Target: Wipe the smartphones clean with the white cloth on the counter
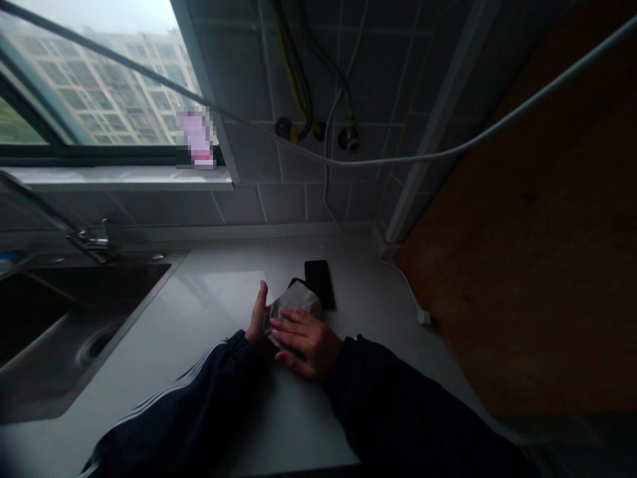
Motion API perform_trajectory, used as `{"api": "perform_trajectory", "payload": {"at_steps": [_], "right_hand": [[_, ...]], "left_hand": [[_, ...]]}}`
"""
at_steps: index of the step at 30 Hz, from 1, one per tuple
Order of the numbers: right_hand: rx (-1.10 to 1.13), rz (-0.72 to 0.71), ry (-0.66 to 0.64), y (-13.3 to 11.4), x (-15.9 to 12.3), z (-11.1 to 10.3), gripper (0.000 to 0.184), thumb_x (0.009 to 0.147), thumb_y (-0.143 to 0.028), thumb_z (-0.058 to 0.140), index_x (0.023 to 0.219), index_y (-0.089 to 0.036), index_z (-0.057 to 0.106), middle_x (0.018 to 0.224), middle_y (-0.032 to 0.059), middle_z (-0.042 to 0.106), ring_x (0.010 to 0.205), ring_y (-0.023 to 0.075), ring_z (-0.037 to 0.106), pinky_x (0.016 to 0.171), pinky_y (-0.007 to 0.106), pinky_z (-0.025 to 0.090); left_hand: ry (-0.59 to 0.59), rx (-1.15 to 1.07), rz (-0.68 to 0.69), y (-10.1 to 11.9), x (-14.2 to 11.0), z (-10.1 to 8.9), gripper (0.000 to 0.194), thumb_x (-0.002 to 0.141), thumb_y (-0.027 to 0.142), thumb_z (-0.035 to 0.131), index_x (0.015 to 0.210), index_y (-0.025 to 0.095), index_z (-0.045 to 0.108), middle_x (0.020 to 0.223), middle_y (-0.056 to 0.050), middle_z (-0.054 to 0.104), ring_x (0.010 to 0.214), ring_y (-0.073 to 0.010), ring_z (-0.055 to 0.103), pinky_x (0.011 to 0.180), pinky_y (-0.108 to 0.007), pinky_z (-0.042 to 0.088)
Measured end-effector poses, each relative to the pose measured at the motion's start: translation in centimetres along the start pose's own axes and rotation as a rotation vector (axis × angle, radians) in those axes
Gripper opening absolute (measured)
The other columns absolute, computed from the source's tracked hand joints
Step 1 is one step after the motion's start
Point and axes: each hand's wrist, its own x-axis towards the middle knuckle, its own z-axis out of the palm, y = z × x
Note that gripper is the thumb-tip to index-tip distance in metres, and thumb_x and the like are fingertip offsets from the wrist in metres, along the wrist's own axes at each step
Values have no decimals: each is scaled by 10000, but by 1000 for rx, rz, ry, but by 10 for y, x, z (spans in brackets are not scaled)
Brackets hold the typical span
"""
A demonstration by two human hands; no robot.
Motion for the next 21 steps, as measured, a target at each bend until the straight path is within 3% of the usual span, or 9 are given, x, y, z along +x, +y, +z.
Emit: {"api": "perform_trajectory", "payload": {"at_steps": [5, 8, 14, 18, 21], "right_hand": [[31, 13, 99, -2, 4, -7, 442, 1051, -341, 466, 1421, -129, 580, 1429, 166, 635, 1450, 269, 484, 1133, 498, 491], [-25, 62, 167, -4, 4, -7, 393, 1026, -263, 505, 1389, -157, 615, 1364, 145, 685, 1419, 270, 524, 1110, 484, 521], [-136, 63, -13, 6, -3, 1, 479, 1049, -357, 465, 1451, -113, 557, 1511, 167, 558, 1503, 303, 399, 1197, 559, 400], [-181, 120, -16, 16, -4, -1, 541, 1068, -384, 414, 1546, -134, 444, 1593, 158, 453, 1544, 299, 313, 1224, 573, 344], [-206, 182, 22, 22, -3, -7, 572, 1065, -396, 421, 1592, -178, 370, 1634, 138, 390, 1557, 301, 278, 1222, 576, 347]], "left_hand": [[2, -102, -10, -4, 3, 1, 923, 912, 823, 238, 1126, 54, 702, 629, -97, 654, 443, -142, 581, 408, -218, 433], [-13, -110, 0, -6, 4, -1, 873, 930, 795, 265, 1122, 65, 702, 636, -91, 656, 429, -131, 568, 421, -218, 452], [28, -19, 64, -9, 2, 2, 834, 978, 723, 256, 1259, 54, 669, 902, -183, 762, 789, -252, 753, 743, -331, 600], [-1, 1, 161, -16, 6, 2, 806, 990, 695, 296, 1363, 59, 623, 1119, -206, 755, 1029, -293, 741, 992, -396, 536], [-85, 27, 145, -20, 8, -3, 813, 975, 716, 320, 1414, 89, 594, 1241, -193, 725, 1179, -306, 686, 1086, -403, 466]]}}
